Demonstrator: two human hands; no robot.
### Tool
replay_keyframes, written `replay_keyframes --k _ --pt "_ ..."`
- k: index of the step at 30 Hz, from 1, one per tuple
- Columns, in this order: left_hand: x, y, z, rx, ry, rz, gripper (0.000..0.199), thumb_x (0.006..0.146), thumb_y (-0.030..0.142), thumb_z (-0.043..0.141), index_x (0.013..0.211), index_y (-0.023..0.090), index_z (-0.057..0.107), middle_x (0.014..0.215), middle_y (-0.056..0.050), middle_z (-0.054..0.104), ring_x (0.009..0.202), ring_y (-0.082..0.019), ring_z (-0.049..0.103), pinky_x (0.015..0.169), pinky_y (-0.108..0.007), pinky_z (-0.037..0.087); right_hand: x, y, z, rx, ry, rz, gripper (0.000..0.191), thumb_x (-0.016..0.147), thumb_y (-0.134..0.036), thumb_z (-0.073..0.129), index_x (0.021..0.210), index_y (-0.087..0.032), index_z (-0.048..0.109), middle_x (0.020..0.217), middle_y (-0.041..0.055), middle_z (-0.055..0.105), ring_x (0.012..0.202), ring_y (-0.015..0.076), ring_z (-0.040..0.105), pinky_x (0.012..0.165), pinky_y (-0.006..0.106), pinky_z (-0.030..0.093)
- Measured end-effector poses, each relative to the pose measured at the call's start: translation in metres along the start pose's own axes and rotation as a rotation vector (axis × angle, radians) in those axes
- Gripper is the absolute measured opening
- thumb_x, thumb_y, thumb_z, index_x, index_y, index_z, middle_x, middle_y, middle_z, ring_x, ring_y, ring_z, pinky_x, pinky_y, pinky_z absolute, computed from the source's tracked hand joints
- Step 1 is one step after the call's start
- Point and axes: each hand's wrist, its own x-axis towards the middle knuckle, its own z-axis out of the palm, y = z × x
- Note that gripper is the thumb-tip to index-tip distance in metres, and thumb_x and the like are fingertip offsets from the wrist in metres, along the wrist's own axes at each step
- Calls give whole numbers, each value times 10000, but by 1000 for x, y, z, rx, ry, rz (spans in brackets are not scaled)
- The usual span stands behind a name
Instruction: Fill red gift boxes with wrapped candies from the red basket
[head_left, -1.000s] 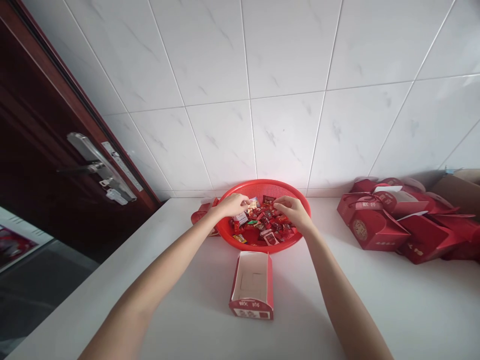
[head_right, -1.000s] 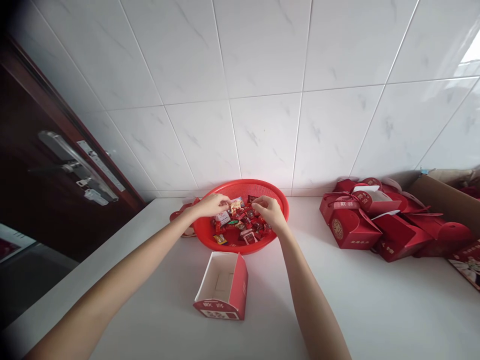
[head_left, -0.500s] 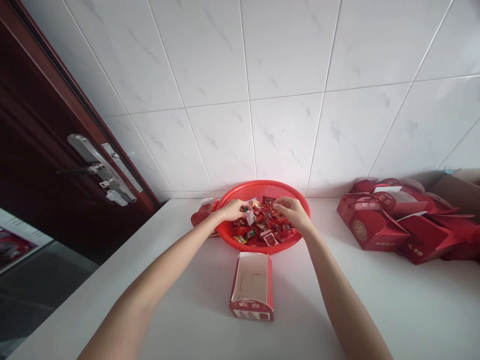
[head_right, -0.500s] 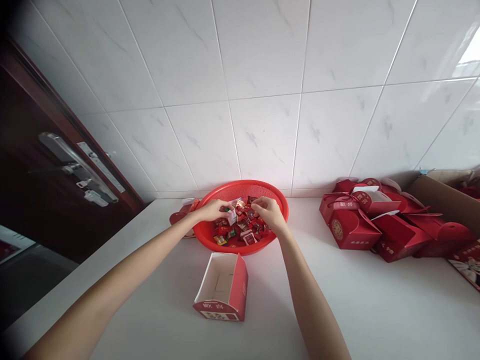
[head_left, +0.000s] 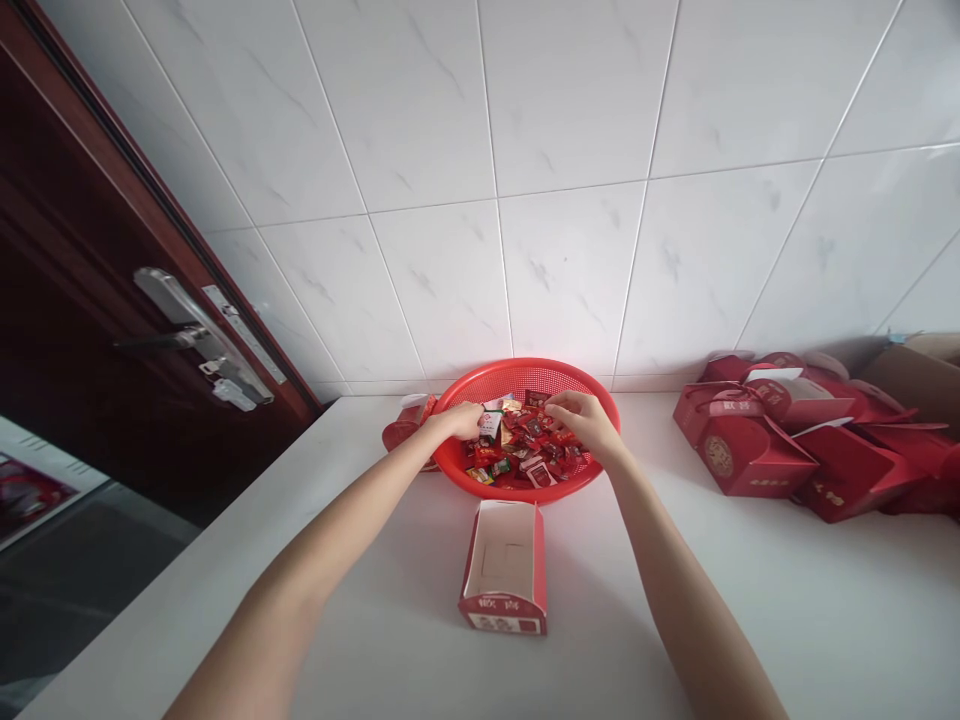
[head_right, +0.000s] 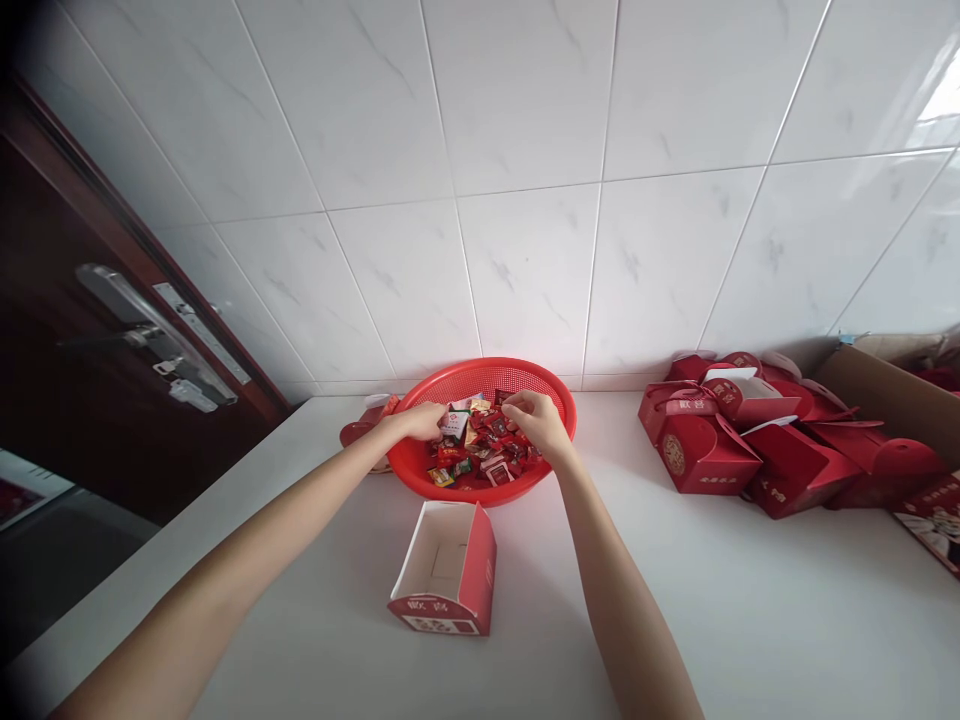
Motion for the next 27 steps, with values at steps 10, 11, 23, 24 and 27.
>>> replay_keyframes --k 10,11,23,24,27 --pt "-2 5 1 -31 -19 160 591 672 -11 525 1215 197 630 1223 -58 710 1095 -230 661 900 -267 511 0 -2 1 -30 -4 9 156 735 -334 704 769 -183 690 693 22 674 608 165 625 552 271 524" --pt "-2 6 1 -16 -34 149 606 667 6 567 1237 205 620 1193 -61 719 1074 -245 669 885 -277 516 -1 -3 1 -31 -1 13 152 738 -330 702 769 -182 690 693 23 676 609 165 627 558 271 526" --pt "5 7 6 135 -157 27 636 612 276 823 1218 205 642 1136 -106 708 1026 -309 679 850 -316 530 0 -1 1 -37 -16 10 192 719 -363 712 766 -179 685 676 14 667 606 161 623 548 262 515" --pt "5 7 6 118 -164 28 592 612 268 819 1178 203 660 1090 -104 720 984 -302 688 827 -313 532 0 -1 1 -36 -17 8 190 718 -365 713 761 -182 684 669 12 667 603 163 622 549 265 514" --pt "5 7 8 67 -188 25 433 617 247 804 1035 201 699 919 -77 741 816 -263 699 735 -295 530 0 -1 2 -27 -17 3 195 714 -378 715 748 -188 683 667 14 670 593 166 618 542 272 506"
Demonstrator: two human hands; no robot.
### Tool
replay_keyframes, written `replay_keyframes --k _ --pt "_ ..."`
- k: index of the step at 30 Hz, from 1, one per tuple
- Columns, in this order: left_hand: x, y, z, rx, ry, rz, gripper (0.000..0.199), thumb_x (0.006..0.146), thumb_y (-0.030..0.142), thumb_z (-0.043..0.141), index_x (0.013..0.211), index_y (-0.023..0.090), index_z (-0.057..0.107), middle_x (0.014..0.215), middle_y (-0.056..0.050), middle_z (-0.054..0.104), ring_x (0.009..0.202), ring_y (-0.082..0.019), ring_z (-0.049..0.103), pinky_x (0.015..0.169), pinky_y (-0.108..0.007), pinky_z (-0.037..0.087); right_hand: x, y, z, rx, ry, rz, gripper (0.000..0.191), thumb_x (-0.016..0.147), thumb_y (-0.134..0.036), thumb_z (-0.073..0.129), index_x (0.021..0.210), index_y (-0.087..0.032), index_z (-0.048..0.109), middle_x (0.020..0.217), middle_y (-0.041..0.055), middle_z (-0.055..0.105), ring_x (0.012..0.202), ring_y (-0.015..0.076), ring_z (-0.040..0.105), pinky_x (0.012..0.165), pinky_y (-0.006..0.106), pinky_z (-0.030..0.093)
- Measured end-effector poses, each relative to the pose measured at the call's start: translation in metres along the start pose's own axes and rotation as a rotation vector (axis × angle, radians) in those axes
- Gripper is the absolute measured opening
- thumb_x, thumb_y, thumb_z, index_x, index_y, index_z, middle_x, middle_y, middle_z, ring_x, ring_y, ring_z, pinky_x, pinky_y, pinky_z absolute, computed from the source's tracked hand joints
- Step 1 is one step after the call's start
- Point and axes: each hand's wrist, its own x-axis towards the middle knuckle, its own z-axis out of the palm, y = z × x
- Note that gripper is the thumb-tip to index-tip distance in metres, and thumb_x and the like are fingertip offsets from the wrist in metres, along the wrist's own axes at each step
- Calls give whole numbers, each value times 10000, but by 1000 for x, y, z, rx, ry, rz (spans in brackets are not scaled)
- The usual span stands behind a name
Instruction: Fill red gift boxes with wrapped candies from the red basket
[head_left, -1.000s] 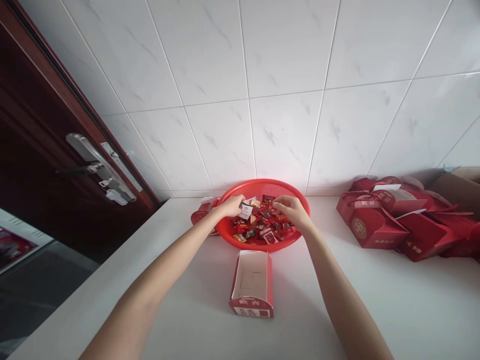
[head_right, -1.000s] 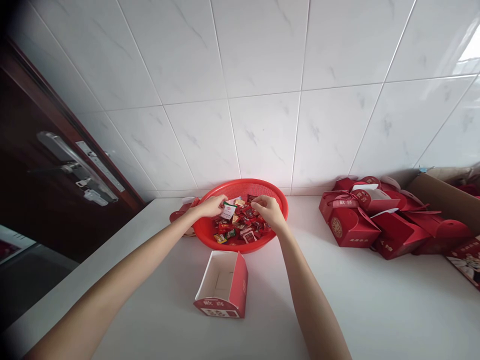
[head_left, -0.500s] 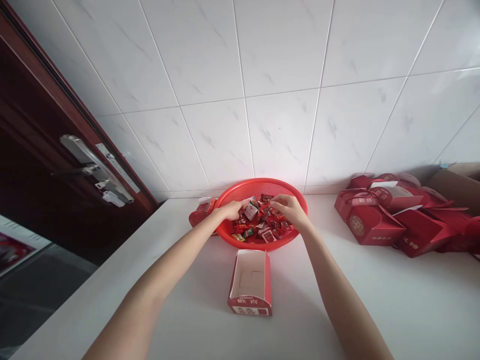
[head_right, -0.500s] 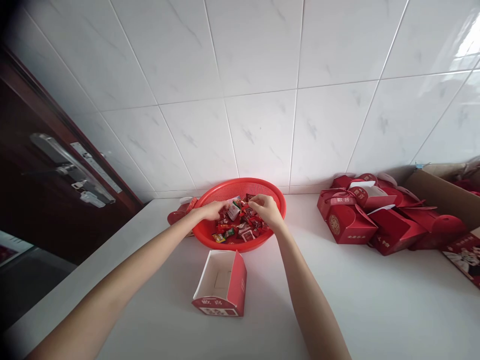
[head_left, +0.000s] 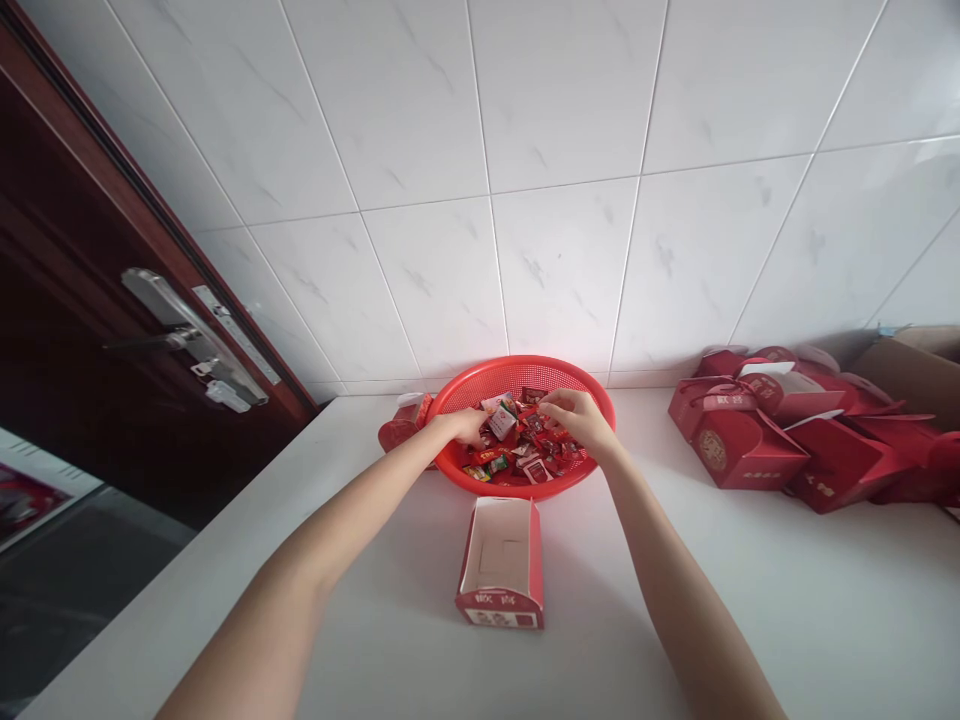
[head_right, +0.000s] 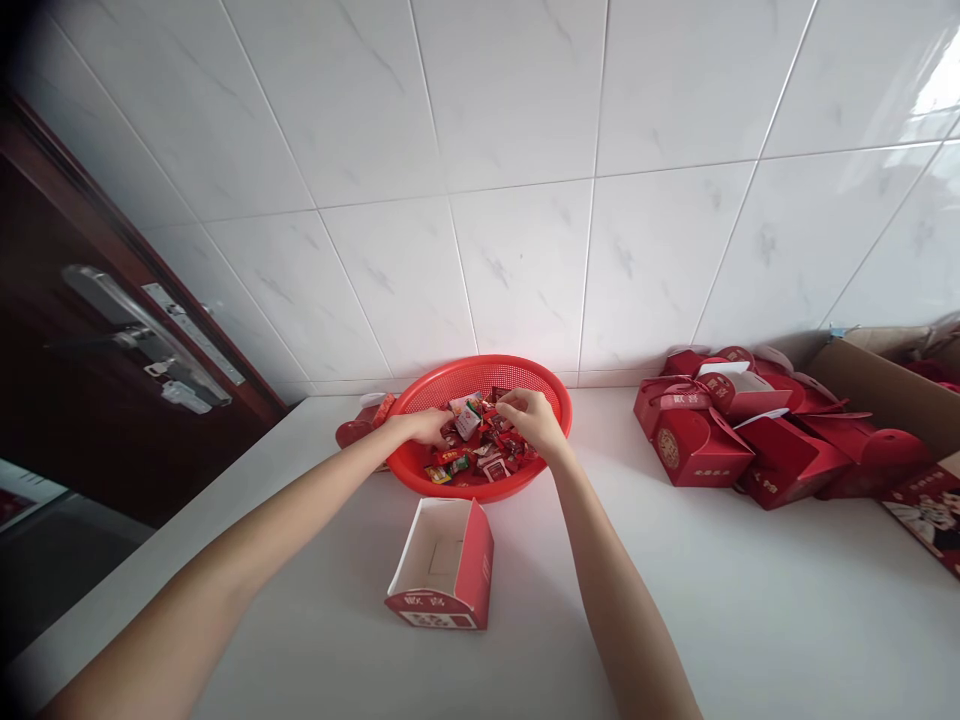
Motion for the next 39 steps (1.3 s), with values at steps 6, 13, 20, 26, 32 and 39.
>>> replay_keyframes --k 6,13,20,26,32,39 --pt "-7 1 -3 -150 7 56 111 684 272 750 704 193 673 674 -10 670 659 -188 629 641 -259 467 0 0 0 3 -7 -12 192 703 -372 731 736 -187 688 654 15 666 580 162 614 533 266 498" --pt "-27 6 -13 -715 47 218 361 862 495 586 882 153 700 807 -42 671 727 -150 584 660 -253 459 -3 -5 -1 -18 -17 -4 196 752 -378 722 781 -185 702 706 22 687 615 166 633 541 267 513" --pt "-46 49 -20 -1244 -40 307 270 961 396 548 935 149 653 901 -76 676 788 -147 616 814 -301 523 -7 -12 3 74 -149 -85 413 743 -558 770 904 -185 696 831 44 721 749 192 676 677 304 551" --pt "-36 68 -11 -1229 -4 277 243 989 295 471 1074 141 640 974 -116 741 884 -192 709 887 -349 547 -3 -7 -2 227 171 -121 373 644 -457 837 717 -209 569 778 25 694 790 206 663 744 328 548" --pt "-34 66 10 -253 -86 549 432 677 84 712 1083 225 749 1109 -47 752 1045 -261 675 906 -316 508 0 -7 -4 397 314 -40 206 607 -309 728 721 -221 580 740 19 707 756 206 661 736 330 549" --pt "-31 79 15 143 46 411 354 711 133 721 1035 267 772 1062 -83 733 931 -269 666 758 -295 480 -4 -9 -4 381 211 -14 159 639 -285 671 766 -219 602 701 25 707 713 215 651 651 311 533"
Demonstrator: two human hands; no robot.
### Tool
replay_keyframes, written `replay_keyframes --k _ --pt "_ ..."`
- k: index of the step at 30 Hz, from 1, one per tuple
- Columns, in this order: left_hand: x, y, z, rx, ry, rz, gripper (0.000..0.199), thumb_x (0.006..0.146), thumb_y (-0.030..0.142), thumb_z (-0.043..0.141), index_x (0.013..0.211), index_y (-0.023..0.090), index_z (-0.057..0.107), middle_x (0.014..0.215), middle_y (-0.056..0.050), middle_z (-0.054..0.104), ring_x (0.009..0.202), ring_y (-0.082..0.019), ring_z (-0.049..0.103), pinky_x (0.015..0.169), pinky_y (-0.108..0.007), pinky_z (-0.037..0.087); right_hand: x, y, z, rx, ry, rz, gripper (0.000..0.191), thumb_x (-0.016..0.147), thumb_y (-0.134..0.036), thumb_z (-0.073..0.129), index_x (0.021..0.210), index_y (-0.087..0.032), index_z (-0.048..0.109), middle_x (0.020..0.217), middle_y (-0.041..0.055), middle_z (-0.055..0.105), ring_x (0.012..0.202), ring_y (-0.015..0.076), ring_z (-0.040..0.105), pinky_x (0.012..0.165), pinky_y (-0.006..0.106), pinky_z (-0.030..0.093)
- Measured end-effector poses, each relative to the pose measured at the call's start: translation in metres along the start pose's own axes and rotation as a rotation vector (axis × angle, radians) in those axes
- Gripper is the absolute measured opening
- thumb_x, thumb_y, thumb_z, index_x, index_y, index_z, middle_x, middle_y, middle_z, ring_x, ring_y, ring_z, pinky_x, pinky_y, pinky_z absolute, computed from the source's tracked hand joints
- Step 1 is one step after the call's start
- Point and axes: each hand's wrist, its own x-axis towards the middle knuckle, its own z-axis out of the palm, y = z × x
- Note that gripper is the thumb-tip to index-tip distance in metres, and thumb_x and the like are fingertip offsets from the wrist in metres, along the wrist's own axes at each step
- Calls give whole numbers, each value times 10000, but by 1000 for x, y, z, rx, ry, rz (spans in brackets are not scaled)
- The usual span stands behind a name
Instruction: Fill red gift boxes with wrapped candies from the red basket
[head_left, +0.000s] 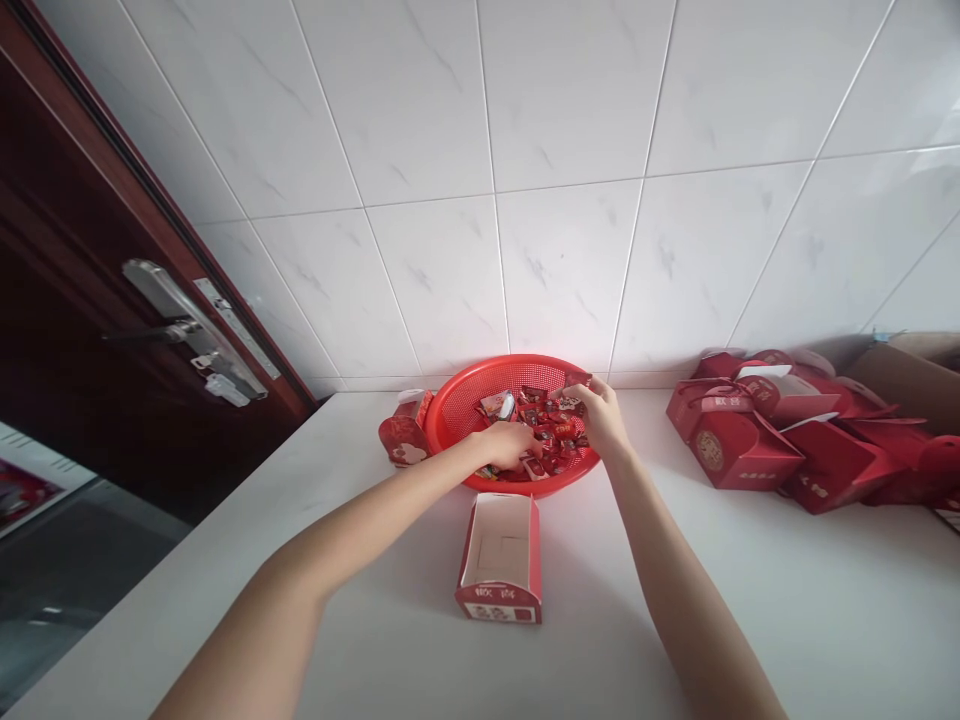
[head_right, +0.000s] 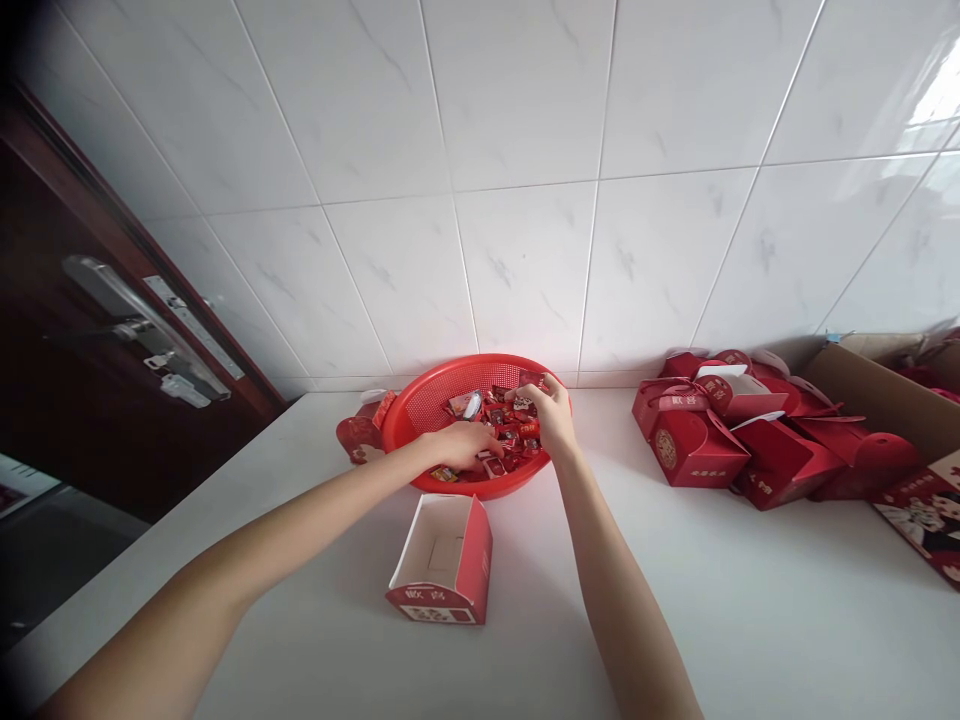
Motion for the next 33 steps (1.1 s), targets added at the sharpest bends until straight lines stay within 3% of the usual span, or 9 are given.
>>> replay_keyframes --k 4,11,15,19,28,33 --pt "-4 -18 -6 -52 62 -194 117 795 223 667 862 236 763 845 -61 730 843 -253 665 717 -288 466 -1 -2 0 9 41 7 148 615 -279 662 730 -225 586 667 4 683 705 207 639 593 286 500" --pt "-27 -53 -17 -118 129 -313 287 777 119 601 1000 220 751 947 -62 737 848 -238 671 683 -267 439 2 1 1 13 57 -6 124 617 -267 640 676 -231 537 600 -30 606 619 163 555 567 267 450" --pt "-29 -46 -14 -168 94 -222 156 776 175 641 878 214 752 892 -39 743 825 -216 670 666 -247 434 2 0 1 45 64 -5 115 595 -244 635 674 -226 553 597 -27 610 612 154 543 554 256 441" --pt "-21 -29 -8 -108 1 -118 238 775 188 621 934 264 781 843 -14 742 707 -195 642 622 -258 418 2 0 1 33 55 12 151 588 -254 650 675 -230 529 624 -13 643 620 170 573 547 267 452" --pt "-12 -3 -11 -165 -116 -163 143 674 314 739 798 251 772 663 -6 686 601 -192 591 543 -285 368 3 3 -2 2 -51 15 257 638 -388 736 753 -214 586 775 41 734 677 183 635 569 270 484" --pt "-17 -9 -15 -235 -107 -170 152 659 319 769 754 208 726 664 -13 674 635 -199 620 548 -280 381 3 -2 -2 53 -25 23 261 638 -399 757 744 -207 615 709 24 705 651 178 622 559 269 474"
